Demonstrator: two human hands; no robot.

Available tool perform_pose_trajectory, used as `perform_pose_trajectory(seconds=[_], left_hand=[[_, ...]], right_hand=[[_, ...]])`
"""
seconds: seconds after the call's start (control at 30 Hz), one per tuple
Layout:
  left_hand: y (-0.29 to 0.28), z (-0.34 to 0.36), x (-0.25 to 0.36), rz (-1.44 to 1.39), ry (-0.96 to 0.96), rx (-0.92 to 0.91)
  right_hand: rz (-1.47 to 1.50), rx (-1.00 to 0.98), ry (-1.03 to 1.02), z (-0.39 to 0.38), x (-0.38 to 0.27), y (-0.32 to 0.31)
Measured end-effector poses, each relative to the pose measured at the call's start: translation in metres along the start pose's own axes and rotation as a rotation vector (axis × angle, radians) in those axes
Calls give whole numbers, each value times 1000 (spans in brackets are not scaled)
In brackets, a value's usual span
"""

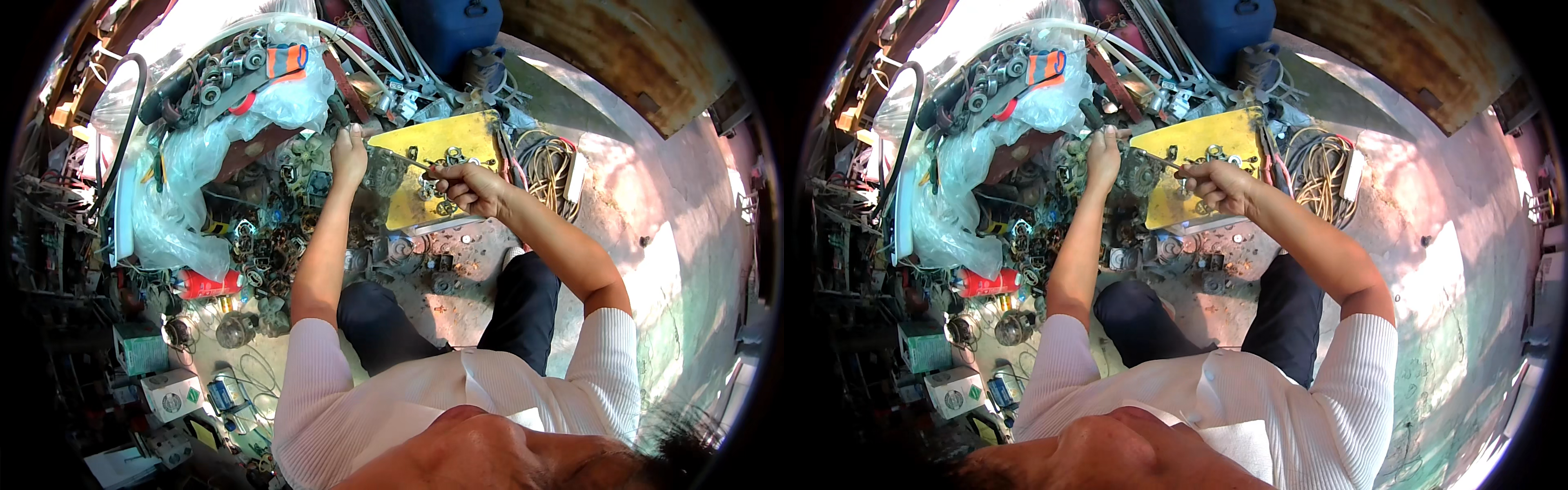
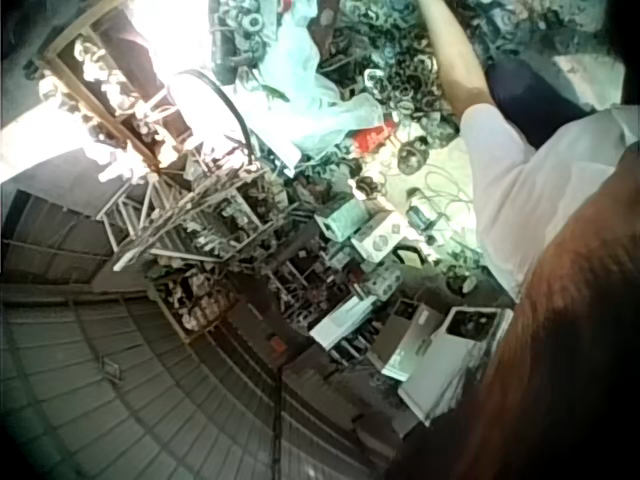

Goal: The person is disassembling a mechanical component by hand using a screwdriver and pliers on a yellow tray. They remove small screws and various metal pieces from the main housing while surrounded by a large collection of other mechanical parts and tools.

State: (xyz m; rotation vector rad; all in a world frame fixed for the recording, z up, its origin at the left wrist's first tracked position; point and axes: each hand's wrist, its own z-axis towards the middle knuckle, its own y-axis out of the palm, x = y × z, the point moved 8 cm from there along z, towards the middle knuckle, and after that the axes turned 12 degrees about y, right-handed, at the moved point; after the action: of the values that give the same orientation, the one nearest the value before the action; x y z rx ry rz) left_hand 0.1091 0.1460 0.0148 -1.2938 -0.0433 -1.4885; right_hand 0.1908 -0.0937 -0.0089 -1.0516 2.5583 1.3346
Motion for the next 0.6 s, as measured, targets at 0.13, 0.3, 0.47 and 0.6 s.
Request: perform_pose_trajectory(seconds=[0.13,0.3,0.47,0.6], left_hand=[[-1,-3,3,11,-36,-4],[-3,-3,-7,11,-51,37],[-1,-1,-23,7,-47,42],[5,0,-22,-36,-42,10]], right_hand=[[-1070,617,-525,-10,-36,4],[-1824,965,-1073,-48,-21,58],[-444,335,-400,-25,-27,15],[69,-39,-49,-3,-5,4]])
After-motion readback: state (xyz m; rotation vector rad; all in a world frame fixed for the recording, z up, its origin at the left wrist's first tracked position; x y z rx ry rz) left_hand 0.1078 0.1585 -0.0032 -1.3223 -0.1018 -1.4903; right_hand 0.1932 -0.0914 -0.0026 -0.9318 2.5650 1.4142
